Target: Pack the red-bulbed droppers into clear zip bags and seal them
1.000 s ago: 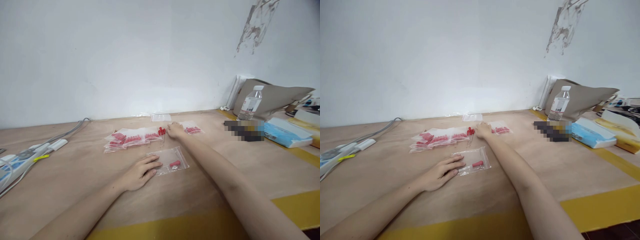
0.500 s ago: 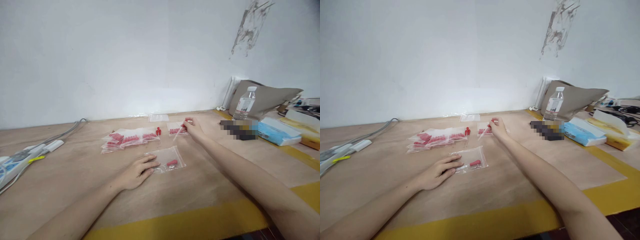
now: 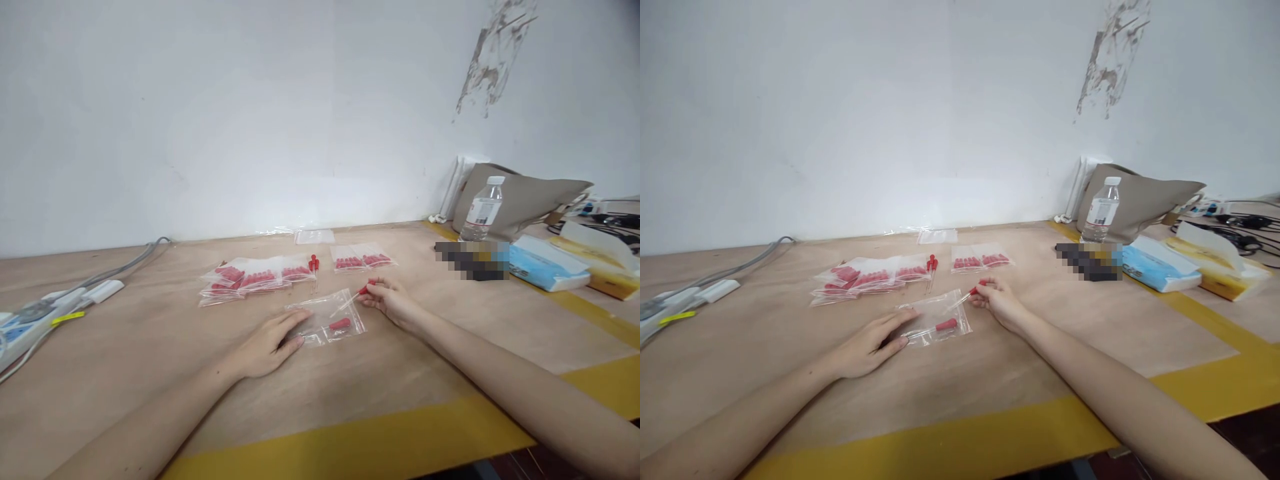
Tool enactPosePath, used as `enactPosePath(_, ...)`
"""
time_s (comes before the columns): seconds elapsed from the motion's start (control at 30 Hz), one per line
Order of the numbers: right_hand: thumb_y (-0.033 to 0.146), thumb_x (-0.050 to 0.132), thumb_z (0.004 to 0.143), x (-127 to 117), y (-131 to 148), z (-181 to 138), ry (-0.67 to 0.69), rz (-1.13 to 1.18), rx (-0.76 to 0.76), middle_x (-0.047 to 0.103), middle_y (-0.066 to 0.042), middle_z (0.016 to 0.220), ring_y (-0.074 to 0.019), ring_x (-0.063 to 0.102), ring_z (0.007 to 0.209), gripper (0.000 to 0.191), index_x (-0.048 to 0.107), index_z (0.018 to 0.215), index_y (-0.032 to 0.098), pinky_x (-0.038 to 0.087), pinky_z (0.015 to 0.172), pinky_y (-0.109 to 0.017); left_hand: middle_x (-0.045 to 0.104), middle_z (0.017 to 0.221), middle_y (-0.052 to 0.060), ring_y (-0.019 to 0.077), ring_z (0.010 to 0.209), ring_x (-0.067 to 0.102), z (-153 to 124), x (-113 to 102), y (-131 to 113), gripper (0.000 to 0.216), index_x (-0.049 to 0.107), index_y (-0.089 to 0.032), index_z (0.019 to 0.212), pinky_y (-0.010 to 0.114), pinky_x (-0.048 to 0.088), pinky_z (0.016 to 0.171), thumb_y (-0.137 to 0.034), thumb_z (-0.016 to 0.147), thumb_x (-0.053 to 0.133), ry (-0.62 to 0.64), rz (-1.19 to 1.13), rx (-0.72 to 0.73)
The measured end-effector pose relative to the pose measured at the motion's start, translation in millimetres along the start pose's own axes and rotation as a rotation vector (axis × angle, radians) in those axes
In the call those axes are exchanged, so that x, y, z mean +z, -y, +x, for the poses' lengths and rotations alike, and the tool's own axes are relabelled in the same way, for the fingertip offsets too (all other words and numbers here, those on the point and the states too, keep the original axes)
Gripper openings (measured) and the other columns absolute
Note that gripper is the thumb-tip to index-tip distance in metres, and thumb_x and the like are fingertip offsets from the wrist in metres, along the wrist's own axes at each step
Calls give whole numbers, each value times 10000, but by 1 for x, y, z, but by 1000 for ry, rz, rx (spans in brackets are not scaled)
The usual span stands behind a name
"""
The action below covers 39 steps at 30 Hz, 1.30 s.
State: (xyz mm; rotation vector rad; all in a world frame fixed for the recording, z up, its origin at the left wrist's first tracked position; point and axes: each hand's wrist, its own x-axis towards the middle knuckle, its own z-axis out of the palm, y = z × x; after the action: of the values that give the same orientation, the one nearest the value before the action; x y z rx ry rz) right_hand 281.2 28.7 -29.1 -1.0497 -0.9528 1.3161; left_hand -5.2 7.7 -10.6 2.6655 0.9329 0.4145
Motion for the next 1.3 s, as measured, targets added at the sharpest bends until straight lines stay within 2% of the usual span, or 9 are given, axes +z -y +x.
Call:
enactPosePath(0.1,309,699,607,-5,-2,-4,198,-299,-72,599,8,662,-99,553,590,283,518,780,176,416,565,-231,414,1340,44,211,1225,382,1,-1,-1,442,322,-245,1333,392,324,1019,-294,901,402,-3,-5,3)
enactPosePath(0.23,367,702,601,-2,-8,-2,221,-705,-245,490,46,546,-75,421,508,269,615,743,155,331,486,-210,426,1330,45,217,1216,395,2,-1,-2,434,334,-247,1324,393,337,1009,-305,900,406,-8,-10,4)
enactPosePath(0.33,398,648,670,6,-10,-1,266,-801,-366,546,-3,687,-101,486,624,242,648,678,156,389,586,-233,434,1324,49,218,1214,398,2,-1,-2,430,342,-244,1321,400,338,1008,-310,901,407,-12,-9,5)
enactPosePath(0.4,416,584,734,8,-7,-2,402,-834,-429,567,-29,767,-120,517,704,295,649,612,156,408,661,-248,437,1322,49,217,1214,397,2,-1,-2,426,348,-244,1320,401,337,1009,-308,903,405,-13,-8,10)
enactPosePath(0.53,441,518,773,-4,9,1,663,-809,-363,602,-33,787,-128,539,711,341,657,642,158,422,667,-253,434,1327,36,207,1230,380,2,0,-1,399,386,-255,1305,395,322,1024,-308,909,392,-6,-8,36)
enactPosePath(0.73,296,537,726,6,28,44,121,-980,-407,615,-16,645,-128,525,612,198,644,667,140,388,587,-236,384,1369,21,203,1253,354,1,1,1,373,434,-279,1283,389,306,1038,-331,918,377,18,0,17)
enactPosePath(1.03,234,525,723,99,3,131,-16,-1050,-284,643,-109,735,-183,554,763,177,606,613,121,384,687,-255,386,1368,29,215,1247,362,0,2,0,378,436,-271,1285,398,308,1037,-318,913,390,5,-15,23)
enactPosePath(1.17,247,575,677,104,-2,144,-80,-942,-207,610,-81,620,-169,557,653,169,569,552,133,395,614,-251,383,1370,27,213,1246,364,-1,3,1,376,437,-271,1283,397,318,1032,-311,912,391,5,-15,18)
enactPosePath(1.3,279,474,762,84,14,130,-148,-747,-215,595,-32,622,-98,515,512,171,558,711,140,387,496,-206,387,1367,29,215,1247,362,-1,1,0,378,430,-277,1287,406,322,1028,-323,915,385,15,-7,15)
